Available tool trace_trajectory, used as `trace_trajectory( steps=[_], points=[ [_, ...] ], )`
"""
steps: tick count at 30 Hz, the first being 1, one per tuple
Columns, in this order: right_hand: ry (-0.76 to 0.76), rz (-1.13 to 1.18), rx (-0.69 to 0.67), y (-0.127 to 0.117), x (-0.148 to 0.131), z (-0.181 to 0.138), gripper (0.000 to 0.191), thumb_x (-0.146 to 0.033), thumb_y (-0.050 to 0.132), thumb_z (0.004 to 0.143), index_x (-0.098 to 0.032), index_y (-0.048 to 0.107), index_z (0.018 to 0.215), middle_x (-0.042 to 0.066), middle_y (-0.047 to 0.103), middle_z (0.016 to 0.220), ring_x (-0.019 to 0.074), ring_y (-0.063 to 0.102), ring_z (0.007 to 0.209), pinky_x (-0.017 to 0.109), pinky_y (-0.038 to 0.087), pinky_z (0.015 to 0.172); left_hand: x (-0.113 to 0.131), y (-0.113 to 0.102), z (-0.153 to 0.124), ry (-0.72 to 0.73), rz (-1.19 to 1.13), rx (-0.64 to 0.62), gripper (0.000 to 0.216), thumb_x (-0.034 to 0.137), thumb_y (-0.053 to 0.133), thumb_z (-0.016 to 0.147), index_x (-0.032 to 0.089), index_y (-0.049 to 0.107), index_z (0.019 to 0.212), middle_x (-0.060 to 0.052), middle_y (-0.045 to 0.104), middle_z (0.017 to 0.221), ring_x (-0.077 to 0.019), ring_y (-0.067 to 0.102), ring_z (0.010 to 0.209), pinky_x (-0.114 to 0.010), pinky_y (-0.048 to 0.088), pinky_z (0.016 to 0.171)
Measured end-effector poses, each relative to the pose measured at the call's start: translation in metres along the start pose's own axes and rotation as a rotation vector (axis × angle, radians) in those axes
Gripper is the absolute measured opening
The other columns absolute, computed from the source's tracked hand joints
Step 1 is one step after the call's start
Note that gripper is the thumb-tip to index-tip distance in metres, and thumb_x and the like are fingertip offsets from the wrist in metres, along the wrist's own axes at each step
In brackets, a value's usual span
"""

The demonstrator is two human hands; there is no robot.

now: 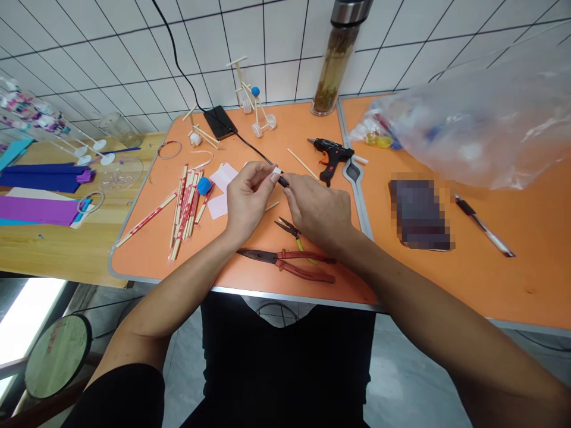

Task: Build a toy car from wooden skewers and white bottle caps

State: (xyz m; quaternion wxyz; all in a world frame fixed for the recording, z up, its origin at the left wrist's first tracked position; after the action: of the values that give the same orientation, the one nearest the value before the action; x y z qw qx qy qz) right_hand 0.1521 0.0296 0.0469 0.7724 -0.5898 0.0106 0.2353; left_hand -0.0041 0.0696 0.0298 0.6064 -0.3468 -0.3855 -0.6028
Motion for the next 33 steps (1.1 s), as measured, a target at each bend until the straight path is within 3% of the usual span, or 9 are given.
trace_trajectory(
  steps=[6, 9, 14, 16, 19, 22, 26, 30, 33],
  points=[
    [0.022, 0.062, 0.012, -0.006, -0.004, -0.002, 0.045, -0.026, 0.043, 0.116, -0.017, 0.072, 0.148, 0.017, 0.081, 0.118, 0.0298, 0.072, 0.094, 0.037, 0.03, 0.068, 0.004, -0.001, -0.009, -0.004, 0.005, 0.053, 0.031, 0.054, 0.093, 0.095, 0.029, 0.092, 0.112, -0.006, 0.09, 0.11, -0.0182, 0.084, 0.094, -0.035, 0.07, 0.091],
    [0.083, 0.586, 0.005, -0.007, 0.005, 0.004, 0.03, -0.029, 0.053, 0.11, -0.017, 0.075, 0.126, 0.01, 0.076, 0.102, 0.0226, 0.063, 0.083, 0.033, 0.035, 0.069, 0.011, 0.0, -0.011, 0.019, -0.028, 0.068, 0.027, 0.051, 0.093, 0.095, 0.03, 0.093, 0.112, -0.006, 0.091, 0.111, -0.0186, 0.085, 0.098, -0.036, 0.07, 0.093],
    [0.332, 1.464, -0.509, 0.029, 0.002, 0.003, 0.025, -0.045, 0.062, 0.104, -0.021, 0.064, 0.111, -0.008, 0.04, 0.074, 0.0107, 0.018, 0.054, 0.026, 0.018, 0.053, 0.016, 0.002, -0.009, 0.047, -0.051, 0.055, 0.027, 0.051, 0.092, 0.096, 0.032, 0.093, 0.115, -0.005, 0.09, 0.104, -0.0161, 0.082, 0.084, -0.035, 0.069, 0.088],
    [0.292, 1.322, -0.434, 0.024, 0.006, 0.006, 0.023, -0.041, 0.059, 0.106, -0.02, 0.066, 0.111, -0.005, 0.047, 0.075, 0.0114, 0.024, 0.054, 0.027, 0.021, 0.054, 0.013, 0.002, -0.009, 0.024, -0.057, 0.055, 0.027, 0.052, 0.094, 0.095, 0.032, 0.093, 0.113, -0.005, 0.091, 0.107, -0.0164, 0.083, 0.087, -0.036, 0.069, 0.091],
    [0.113, 0.581, -0.092, -0.001, 0.008, 0.007, 0.031, -0.031, 0.049, 0.112, -0.017, 0.073, 0.126, 0.009, 0.073, 0.099, 0.0181, 0.056, 0.071, 0.031, 0.031, 0.063, 0.004, 0.0, -0.01, -0.035, -0.074, 0.074, 0.029, 0.053, 0.096, 0.091, 0.032, 0.094, 0.11, -0.005, 0.091, 0.115, -0.0177, 0.084, 0.096, -0.037, 0.07, 0.096],
    [0.027, 0.065, 0.006, -0.009, -0.006, 0.001, 0.041, -0.025, 0.043, 0.114, -0.017, 0.072, 0.143, 0.016, 0.08, 0.119, 0.0252, 0.069, 0.088, 0.034, 0.032, 0.067, -0.003, 0.0, -0.012, -0.087, -0.099, 0.087, 0.031, 0.055, 0.098, 0.088, 0.033, 0.094, 0.109, -0.004, 0.091, 0.116, -0.0174, 0.084, 0.098, -0.035, 0.07, 0.095],
    [0.123, 0.686, -0.086, -0.004, 0.006, 0.006, 0.027, -0.031, 0.052, 0.111, -0.018, 0.073, 0.122, 0.008, 0.071, 0.095, 0.0174, 0.054, 0.071, 0.029, 0.031, 0.061, 0.002, 0.001, -0.011, -0.073, -0.116, 0.077, 0.031, 0.056, 0.097, 0.089, 0.033, 0.094, 0.109, -0.004, 0.092, 0.114, -0.0169, 0.084, 0.096, -0.035, 0.07, 0.095],
    [0.292, 1.517, -0.547, 0.028, 0.002, 0.005, 0.027, -0.048, 0.068, 0.102, -0.021, 0.065, 0.107, -0.009, 0.038, 0.073, 0.0093, 0.016, 0.053, 0.024, 0.017, 0.051, 0.01, 0.003, -0.008, -0.039, -0.075, 0.044, 0.034, 0.059, 0.094, 0.092, 0.032, 0.093, 0.112, -0.005, 0.091, 0.111, -0.0169, 0.083, 0.087, -0.038, 0.07, 0.095],
    [0.224, 1.322, -0.372, 0.024, 0.009, 0.009, 0.026, -0.047, 0.067, 0.103, -0.021, 0.066, 0.106, -0.004, 0.05, 0.075, 0.0112, 0.029, 0.056, 0.025, 0.025, 0.054, 0.005, 0.001, -0.008, -0.055, -0.078, 0.047, 0.033, 0.057, 0.095, 0.092, 0.031, 0.093, 0.111, -0.006, 0.091, 0.113, -0.0171, 0.083, 0.09, -0.038, 0.07, 0.096]
  ],
)
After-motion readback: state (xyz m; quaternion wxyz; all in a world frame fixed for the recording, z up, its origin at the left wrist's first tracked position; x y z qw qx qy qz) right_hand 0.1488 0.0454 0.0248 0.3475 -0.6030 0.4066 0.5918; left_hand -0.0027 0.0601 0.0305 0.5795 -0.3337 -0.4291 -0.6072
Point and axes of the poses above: each hand's wrist, its own z-axis towards the middle knuckle, its own y-axis out of the palm, x = y × z, the point moved 9 cm from there along z, towards the middle knuckle
